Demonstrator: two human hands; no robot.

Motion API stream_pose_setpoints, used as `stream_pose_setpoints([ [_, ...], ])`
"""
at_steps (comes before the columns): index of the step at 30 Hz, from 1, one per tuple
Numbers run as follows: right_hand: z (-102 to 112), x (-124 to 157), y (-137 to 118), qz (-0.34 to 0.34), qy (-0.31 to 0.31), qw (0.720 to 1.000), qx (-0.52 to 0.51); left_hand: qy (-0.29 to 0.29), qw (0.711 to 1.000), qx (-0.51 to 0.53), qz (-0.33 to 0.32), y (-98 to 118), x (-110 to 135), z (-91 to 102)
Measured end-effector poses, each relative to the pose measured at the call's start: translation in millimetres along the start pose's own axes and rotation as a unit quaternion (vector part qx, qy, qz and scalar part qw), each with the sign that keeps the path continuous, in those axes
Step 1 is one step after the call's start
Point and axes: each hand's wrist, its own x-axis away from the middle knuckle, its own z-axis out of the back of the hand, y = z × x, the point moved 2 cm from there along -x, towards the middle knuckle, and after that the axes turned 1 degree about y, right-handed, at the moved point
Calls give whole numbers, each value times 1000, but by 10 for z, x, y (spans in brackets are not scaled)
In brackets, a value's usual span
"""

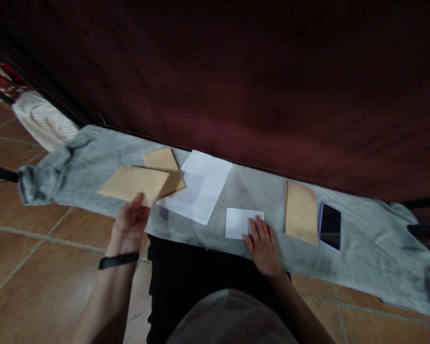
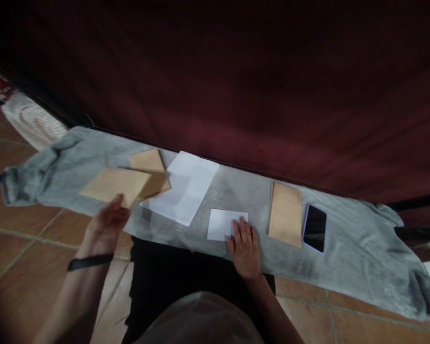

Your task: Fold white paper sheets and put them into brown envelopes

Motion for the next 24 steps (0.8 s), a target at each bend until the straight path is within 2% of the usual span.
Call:
stream_pose_setpoints([
  [2,16,-35,-6,-17,-7,998,-52,-30,997,53,55,-172,406,-148],
  [4,52,-105,-46,-49,-13,988,-145,-60,989,103,89,-415,831,-357],
  [6,106,-207,-132,-100,-23,955,-279,-74,986,95,119,-682,1214,-562],
  [8,161,-323,-252,-165,-53,885,-433,-104,980,72,153,-921,1514,-728],
  [11,225,-473,-410,-239,-89,737,-626,-134,972,60,185,-1164,1771,-853],
  [12,240,-503,-434,-255,-88,702,-659,-140,970,59,190,-1216,1809,-868],
  [14,249,-524,-433,-285,-82,657,-693,-148,967,57,200,-1292,1837,-877],
  [17,232,-487,-375,-327,-85,617,-710,-142,962,59,228,-1364,1823,-877],
  [19,222,-463,-349,-337,-92,606,-715,-149,956,60,246,-1398,1812,-887],
  [22,218,-465,-347,-322,-105,609,-717,-176,949,57,255,-1448,1818,-892],
  [24,209,-485,-342,-308,-113,626,-708,-196,945,35,258,-1492,1843,-853],
])
